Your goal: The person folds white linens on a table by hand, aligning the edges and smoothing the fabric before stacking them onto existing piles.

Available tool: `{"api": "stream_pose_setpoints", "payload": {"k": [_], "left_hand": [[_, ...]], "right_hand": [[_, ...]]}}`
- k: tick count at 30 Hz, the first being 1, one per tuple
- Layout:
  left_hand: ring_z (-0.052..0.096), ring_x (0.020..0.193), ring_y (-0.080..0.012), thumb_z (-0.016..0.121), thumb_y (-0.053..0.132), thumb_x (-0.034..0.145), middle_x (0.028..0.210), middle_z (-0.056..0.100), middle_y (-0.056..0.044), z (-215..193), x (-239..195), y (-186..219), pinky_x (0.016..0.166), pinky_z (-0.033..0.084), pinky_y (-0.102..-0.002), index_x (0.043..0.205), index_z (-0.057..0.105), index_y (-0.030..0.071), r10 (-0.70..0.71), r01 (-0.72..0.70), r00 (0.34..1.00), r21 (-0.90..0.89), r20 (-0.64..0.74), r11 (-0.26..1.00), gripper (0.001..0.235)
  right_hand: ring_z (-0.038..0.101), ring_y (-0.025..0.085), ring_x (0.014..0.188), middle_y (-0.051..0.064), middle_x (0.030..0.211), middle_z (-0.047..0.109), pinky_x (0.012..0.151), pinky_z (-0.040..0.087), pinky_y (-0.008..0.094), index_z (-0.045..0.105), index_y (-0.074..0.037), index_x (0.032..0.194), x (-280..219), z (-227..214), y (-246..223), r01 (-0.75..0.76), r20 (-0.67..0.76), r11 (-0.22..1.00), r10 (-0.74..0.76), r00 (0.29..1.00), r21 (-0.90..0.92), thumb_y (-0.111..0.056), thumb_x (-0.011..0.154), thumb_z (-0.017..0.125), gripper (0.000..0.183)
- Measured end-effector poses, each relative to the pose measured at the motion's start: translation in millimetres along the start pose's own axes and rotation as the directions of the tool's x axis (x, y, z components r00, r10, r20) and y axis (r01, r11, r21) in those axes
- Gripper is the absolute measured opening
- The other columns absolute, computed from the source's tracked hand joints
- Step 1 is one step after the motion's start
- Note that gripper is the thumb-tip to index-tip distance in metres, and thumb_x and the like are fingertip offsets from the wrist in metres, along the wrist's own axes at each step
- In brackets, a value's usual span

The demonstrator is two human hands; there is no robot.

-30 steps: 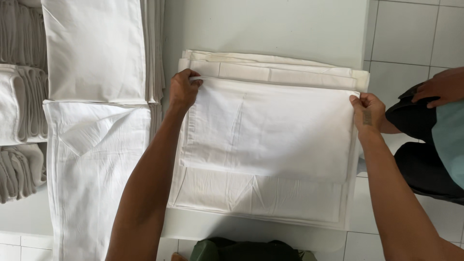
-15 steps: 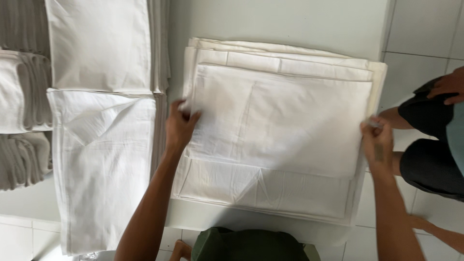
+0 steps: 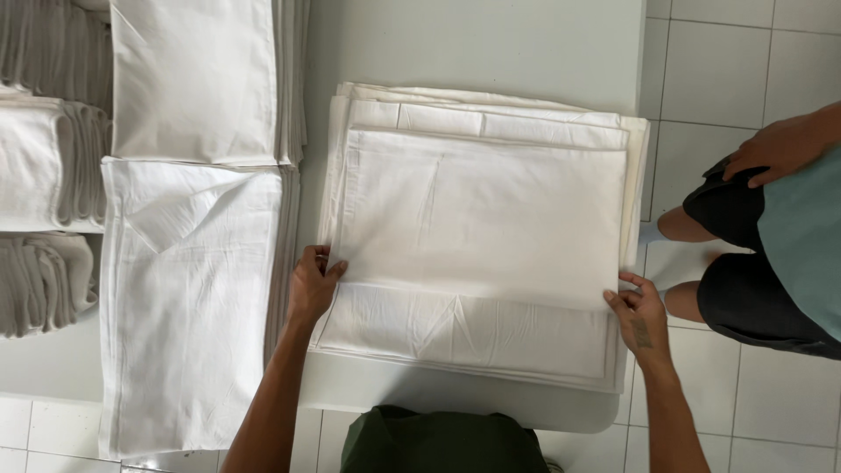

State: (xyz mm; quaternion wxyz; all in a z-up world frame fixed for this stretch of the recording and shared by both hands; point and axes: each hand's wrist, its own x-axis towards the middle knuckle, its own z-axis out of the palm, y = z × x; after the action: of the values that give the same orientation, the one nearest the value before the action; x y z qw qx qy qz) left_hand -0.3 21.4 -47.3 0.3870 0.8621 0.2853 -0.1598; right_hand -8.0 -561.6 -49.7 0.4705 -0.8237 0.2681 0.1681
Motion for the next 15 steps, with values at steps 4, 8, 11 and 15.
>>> {"api": "stream_pose_setpoints", "payload": {"k": [4, 8, 11, 15], "left_hand": [[0.068, 0.1, -0.0295, 0.081, 0.038, 0.088, 0.099, 0.071, -0.011, -10.7, -18.6, -21.1, 0.086, 0.054, -0.048, 0.128, 0.064, 0.01, -0.074, 0.068, 0.993, 0.069, 0.087, 0.995, 0.052], [0.07, 0.106, -0.038, 0.078, 0.046, 0.087, 0.105, 0.074, -0.019, -15.3, -27.6, -10.8, 0.088, 0.055, -0.052, 0.123, 0.066, 0.007, -0.102, 0.084, 0.988, 0.151, 0.112, 0.985, 0.055], [0.071, 0.109, -0.038, 0.074, 0.05, 0.091, 0.11, 0.074, -0.021, -12.0, -3.6, 22.5, 0.089, 0.055, -0.051, 0.124, 0.067, 0.006, -0.084, 0.074, 0.994, 0.137, 0.071, 0.988, 0.056], [0.069, 0.113, -0.0401, 0.072, 0.051, 0.094, 0.116, 0.073, -0.023, 0.1, 53.4, 72.9, 0.092, 0.057, -0.052, 0.126, 0.068, 0.002, 0.011, -0.01, 1.0, 0.067, -0.014, 0.998, 0.058]], "right_hand": [[0.06, 0.024, 0.088, 0.011, 0.093, 0.073, 0.081, 0.049, 0.039, 0.06, -0.007, 0.141, -19.9, -16.1, 7.4, -0.059, 0.121, 0.995, 0.069, 0.99, -0.083, -0.024, 0.097, 0.079, 0.051], [0.066, 0.031, 0.093, 0.021, 0.1, 0.076, 0.084, 0.052, 0.048, 0.065, 0.001, 0.13, -20.7, -11.3, -1.5, -0.084, 0.169, 0.984, 0.11, 0.98, -0.156, -0.024, 0.098, 0.076, 0.042], [0.065, 0.033, 0.1, 0.024, 0.108, 0.072, 0.086, 0.051, 0.05, 0.068, 0.003, 0.126, 12.4, 1.4, -28.6, -0.04, 0.042, 0.983, 0.049, 0.998, -0.181, -0.036, 0.102, 0.075, 0.046], [0.064, 0.029, 0.099, 0.016, 0.107, 0.068, 0.079, 0.051, 0.046, 0.071, -0.004, 0.126, 82.7, 21.3, -59.6, 0.029, -0.119, 0.983, -0.051, 0.992, -0.179, -0.048, 0.108, 0.073, 0.048]]}}
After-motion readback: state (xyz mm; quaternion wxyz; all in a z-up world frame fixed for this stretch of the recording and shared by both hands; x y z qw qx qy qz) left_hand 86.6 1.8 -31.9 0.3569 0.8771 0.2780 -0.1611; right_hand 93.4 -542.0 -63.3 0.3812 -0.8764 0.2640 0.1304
